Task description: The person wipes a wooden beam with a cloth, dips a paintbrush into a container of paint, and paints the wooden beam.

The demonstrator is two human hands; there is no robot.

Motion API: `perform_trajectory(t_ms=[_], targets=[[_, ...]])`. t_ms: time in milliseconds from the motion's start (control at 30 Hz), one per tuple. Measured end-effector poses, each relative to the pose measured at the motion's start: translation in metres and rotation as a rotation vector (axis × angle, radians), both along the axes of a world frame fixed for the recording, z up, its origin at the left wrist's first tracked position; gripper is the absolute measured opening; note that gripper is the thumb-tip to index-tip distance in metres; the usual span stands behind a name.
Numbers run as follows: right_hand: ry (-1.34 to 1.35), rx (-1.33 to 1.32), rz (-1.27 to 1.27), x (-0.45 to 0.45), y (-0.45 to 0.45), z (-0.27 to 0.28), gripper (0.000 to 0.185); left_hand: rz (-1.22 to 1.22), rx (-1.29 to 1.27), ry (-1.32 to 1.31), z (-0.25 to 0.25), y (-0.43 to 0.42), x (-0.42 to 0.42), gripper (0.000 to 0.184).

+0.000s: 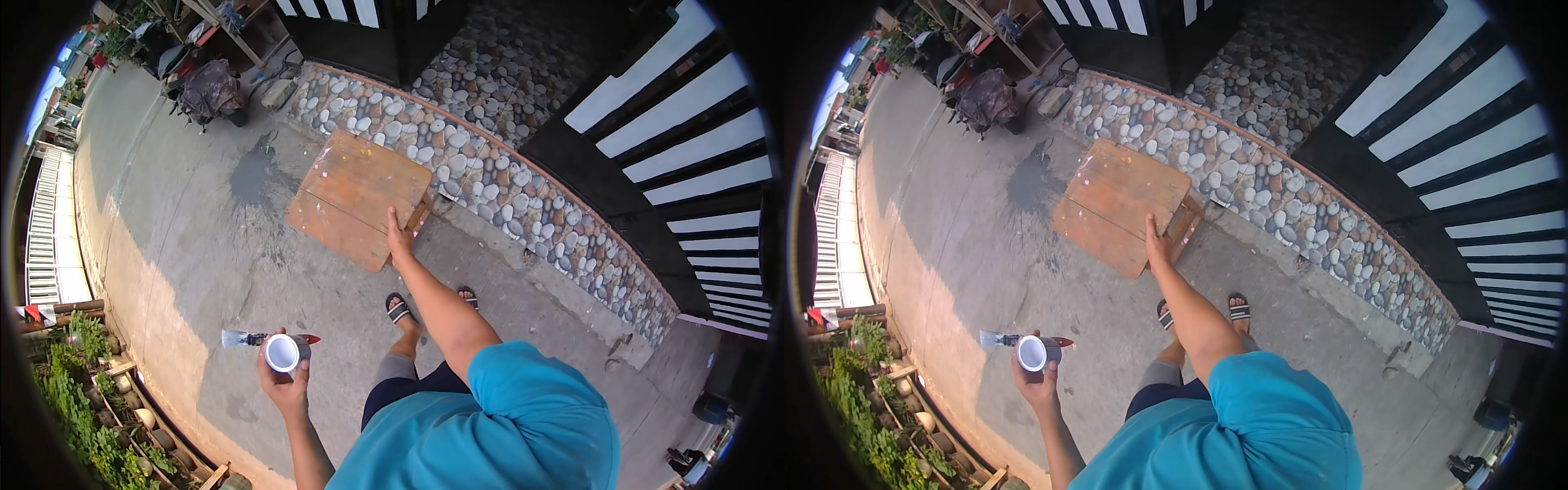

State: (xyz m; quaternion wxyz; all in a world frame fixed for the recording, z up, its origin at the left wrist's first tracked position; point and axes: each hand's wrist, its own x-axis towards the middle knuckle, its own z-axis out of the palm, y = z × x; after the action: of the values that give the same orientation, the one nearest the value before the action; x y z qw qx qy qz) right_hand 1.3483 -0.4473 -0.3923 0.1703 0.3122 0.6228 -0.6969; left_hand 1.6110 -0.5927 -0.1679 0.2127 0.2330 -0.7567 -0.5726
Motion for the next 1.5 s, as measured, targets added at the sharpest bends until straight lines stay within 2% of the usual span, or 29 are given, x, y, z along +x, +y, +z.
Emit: perform_trajectory(t_ms=[133,200,300,333,367,433,467,500,567,700,867,967,1000,1067,1167,1233,1333,1367,1433,1500], targets=[[-0.006,0.064,-0.027,0.02,0.0,-0.046,0.097,-0.007,0.021,0.009,-0.004,-0.001,0.002,0.07],[-0.098,-0.017,-0.049,0.027,0.006,-0.045,0.095,-0.011,0.019,-0.018,0.001,-0.001,0.006,0.07],[-0.079,0.072,0.033,0.021,0.009,-0.032,0.099,-0.009,0.053,0.018,0.0,-0.002,-0.001,0.07],[-0.044,0.091,-0.035,0.024,0.008,-0.018,0.103,-0.047,0.023,0.037,-0.002,-0.006,-0.002,0.069],[-0.127,0.006,-0.016,0.022,0.011,-0.035,0.102,-0.021,0.053,0.054,0.002,-0.004,-0.004,0.069],[-0.004,0.088,-0.045,0.023,0.013,-0.034,0.107,-0.095,-0.031,0.184,-0.024,-0.023,-0.001,0.072],[-0.041,0.054,0.024,0.02,0.019,-0.038,0.111,-0.086,-0.06,-0.111,0.006,-0.018,0.001,0.072],[-0.135,0.103,0.089,0.012,0.019,-0.059,0.109,-0.061,-0.053,-0.16,0.018,-0.017,-0.002,0.073],[-0.228,-0.093,0.131,-0.003,0.025,-0.104,0.105,-0.031,0.018,-0.042,0.026,-0.016,-0.002,0.072],[-0.077,0.222,0.08,0.0,0.017,-0.106,0.104,-0.045,-0.023,-0.038,0.037,-0.019,0.002,0.071],[0.106,0.525,-0.035,-0.01,0.014,-0.147,0.102,-0.052,0.04,-0.017,0.049,-0.017,0.006,0.066],[0.243,0.444,-0.051,-0.005,0.025,-0.129,0.102,-0.074,0.069,-0.017,0.051,-0.018,0.004,0.064],[0.236,0.443,-0.057,-0.001,0.029,-0.105,0.102,-0.064,0.104,0.004,0.049,-0.016,0.002,0.064],[0.158,0.279,0.065,0.009,0.032,-0.067,0.102,-0.058,0.136,0.004,0.05,-0.011,0.0,0.063],[0.01,0.273,0.084,0.008,0.039,-0.028,0.102,-0.055,0.11,0.003,0.052,-0.006,-0.009,0.063],[-0.136,0.235,0.214,0.008,0.054,0.015,0.098,-0.083,0.061,-0.008,0.041,-0.011,-0.012,0.065],[0.179,0.443,0.219,-0.017,0.074,-0.1,0.091,-0.133,-0.021,-0.069,0.031,-0.014,-0.013,0.067],[0.122,0.489,0.251,-0.013,0.091,-0.078,0.087,-0.12,-0.085,-0.079,0.026,-0.015,-0.016,0.067],[-0.047,0.615,0.379,0.001,0.13,-0.037,0.079,-0.14,-0.056,-0.046,0.026,-0.011,-0.02,0.067],[-0.039,0.582,0.538,0.025,0.179,-0.006,0.074,-0.151,0.031,-0.028,0.03,-0.005,-0.027,0.068]])
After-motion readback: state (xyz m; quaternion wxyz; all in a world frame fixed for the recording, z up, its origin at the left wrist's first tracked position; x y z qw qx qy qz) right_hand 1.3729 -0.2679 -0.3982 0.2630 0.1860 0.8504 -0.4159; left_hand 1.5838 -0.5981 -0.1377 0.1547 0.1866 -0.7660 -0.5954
